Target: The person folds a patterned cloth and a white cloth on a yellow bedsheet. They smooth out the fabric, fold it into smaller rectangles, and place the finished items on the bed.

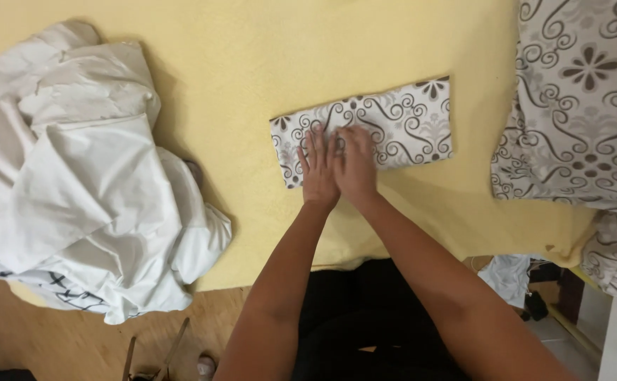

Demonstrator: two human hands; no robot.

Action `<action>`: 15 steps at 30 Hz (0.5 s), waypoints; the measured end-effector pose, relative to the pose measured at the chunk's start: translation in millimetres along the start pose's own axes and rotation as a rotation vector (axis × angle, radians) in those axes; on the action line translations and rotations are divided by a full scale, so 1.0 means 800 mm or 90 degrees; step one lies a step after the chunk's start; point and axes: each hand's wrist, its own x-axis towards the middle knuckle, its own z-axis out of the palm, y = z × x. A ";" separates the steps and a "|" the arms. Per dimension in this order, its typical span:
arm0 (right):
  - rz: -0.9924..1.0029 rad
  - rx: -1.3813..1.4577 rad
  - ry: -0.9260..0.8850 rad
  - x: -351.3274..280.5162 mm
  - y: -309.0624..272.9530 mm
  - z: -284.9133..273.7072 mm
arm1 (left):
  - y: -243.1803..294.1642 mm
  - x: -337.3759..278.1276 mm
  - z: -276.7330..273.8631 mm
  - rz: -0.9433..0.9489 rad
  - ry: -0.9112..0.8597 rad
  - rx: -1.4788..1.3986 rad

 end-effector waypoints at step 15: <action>-0.062 -0.462 -0.284 0.106 0.138 -0.077 | 0.004 0.059 -0.073 -0.043 -0.306 0.102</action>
